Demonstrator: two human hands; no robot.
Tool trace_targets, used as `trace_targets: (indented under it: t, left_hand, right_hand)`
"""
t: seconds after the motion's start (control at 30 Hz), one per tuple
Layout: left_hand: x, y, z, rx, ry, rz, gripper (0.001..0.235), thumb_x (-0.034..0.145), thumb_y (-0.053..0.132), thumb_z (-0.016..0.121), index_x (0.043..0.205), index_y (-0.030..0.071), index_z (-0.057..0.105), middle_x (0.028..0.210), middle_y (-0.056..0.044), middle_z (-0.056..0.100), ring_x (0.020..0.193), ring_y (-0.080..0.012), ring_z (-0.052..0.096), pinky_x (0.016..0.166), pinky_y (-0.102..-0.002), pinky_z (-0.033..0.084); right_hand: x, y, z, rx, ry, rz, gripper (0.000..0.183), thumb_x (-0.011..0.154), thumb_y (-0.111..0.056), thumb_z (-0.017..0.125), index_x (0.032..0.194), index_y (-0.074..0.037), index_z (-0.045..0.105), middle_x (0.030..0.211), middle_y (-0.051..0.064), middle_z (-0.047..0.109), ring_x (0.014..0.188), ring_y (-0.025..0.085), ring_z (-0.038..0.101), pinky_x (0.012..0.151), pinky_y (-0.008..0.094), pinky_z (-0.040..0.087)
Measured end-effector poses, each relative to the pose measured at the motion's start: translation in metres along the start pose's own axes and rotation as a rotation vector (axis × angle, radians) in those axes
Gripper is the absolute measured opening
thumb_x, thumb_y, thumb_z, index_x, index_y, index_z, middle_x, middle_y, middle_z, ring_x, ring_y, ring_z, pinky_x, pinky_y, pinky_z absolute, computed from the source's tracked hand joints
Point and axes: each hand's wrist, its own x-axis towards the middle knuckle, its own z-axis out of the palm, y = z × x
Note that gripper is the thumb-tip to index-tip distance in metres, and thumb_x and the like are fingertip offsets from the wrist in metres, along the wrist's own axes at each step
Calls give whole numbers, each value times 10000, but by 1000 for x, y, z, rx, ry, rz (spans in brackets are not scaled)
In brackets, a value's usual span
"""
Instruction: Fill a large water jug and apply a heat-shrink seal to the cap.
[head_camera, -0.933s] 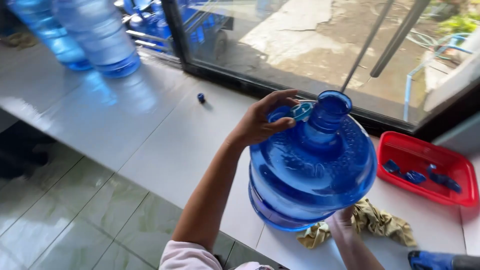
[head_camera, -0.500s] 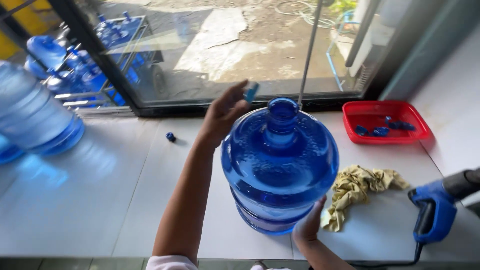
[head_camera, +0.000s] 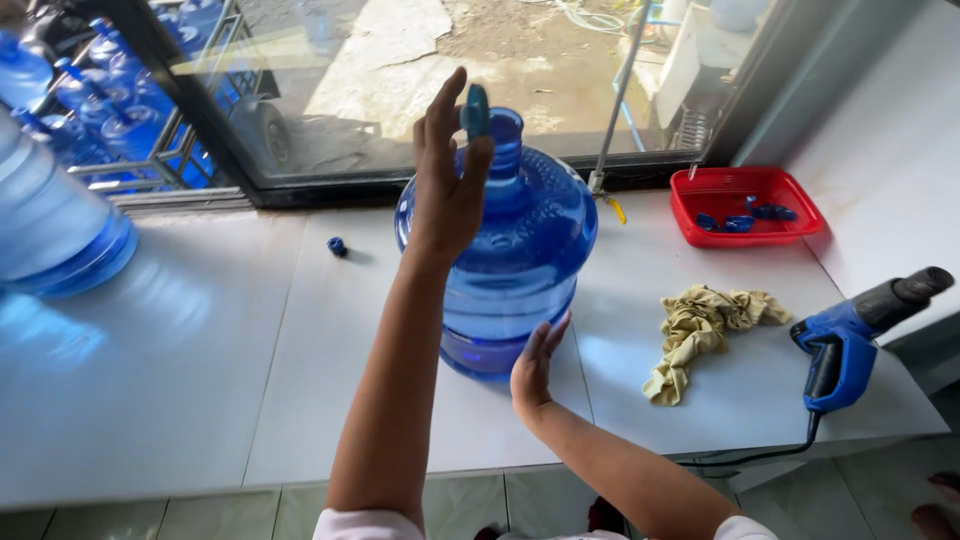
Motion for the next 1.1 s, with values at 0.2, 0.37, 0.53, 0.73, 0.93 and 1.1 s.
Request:
trace_targets:
  t: [0.2,0.37,0.53,0.73,0.93,1.1]
  left_hand:
    - [2,-11,0,318,111,27,669,1095,393,609,1651,235,272,1459,-195,448,1352,-337,551,1128,-495,542]
    - [18,-26,-2,403,175,127,766,989,233,748,1618,224,311,1446,-212,434,1337,-354,548,1126,-492,543]
    - [44,-20,-14,471,167,186,689,810,42,907,1393,206,578,1365,-122,507,1256,-308,645,1046,-398,580]
    - [71,-14,-29,325,-45,252,501,891,2,880,1256,175,584,1260,-58,672,1196,-269,749,945,-365,639]
    - [86,-26,-29,451,12,331,403,902,29,852,1234,155,662,1190,-45,765,1141,-251,759,985,-372,625]
    - [74,-31,-36,332,-40,235,372,937,-1,749,1276,149,710,1237,-69,768,1146,-245,772,992,-368,641]
  right_hand:
    - [25,-51,-47,-166,-424,154,944,964,-546,487,1632,-71,20,1727,158,-5,1589,304,30,1246,438,101]
    - [51,-185,-71,-372,-504,-592,943,969,-396,672,1642,8,150,1727,219,145,1602,331,178,1279,476,175]
    - [130,-287,-16,-304,-609,-843,726,1067,-419,659,1630,-83,348,1664,173,461,1558,312,455,1219,486,449]
    - [236,-263,77,-116,-697,-978,668,1131,-407,634,1597,7,395,1558,285,480,1430,391,497,1117,511,498]
    - [242,-275,92,-50,-735,-971,329,1135,-331,622,1175,-26,737,1077,116,773,994,207,776,866,342,626]
    - [251,-271,85,-108,-593,-1138,211,1142,-197,648,1229,-34,749,1132,154,781,1030,223,753,881,329,623]
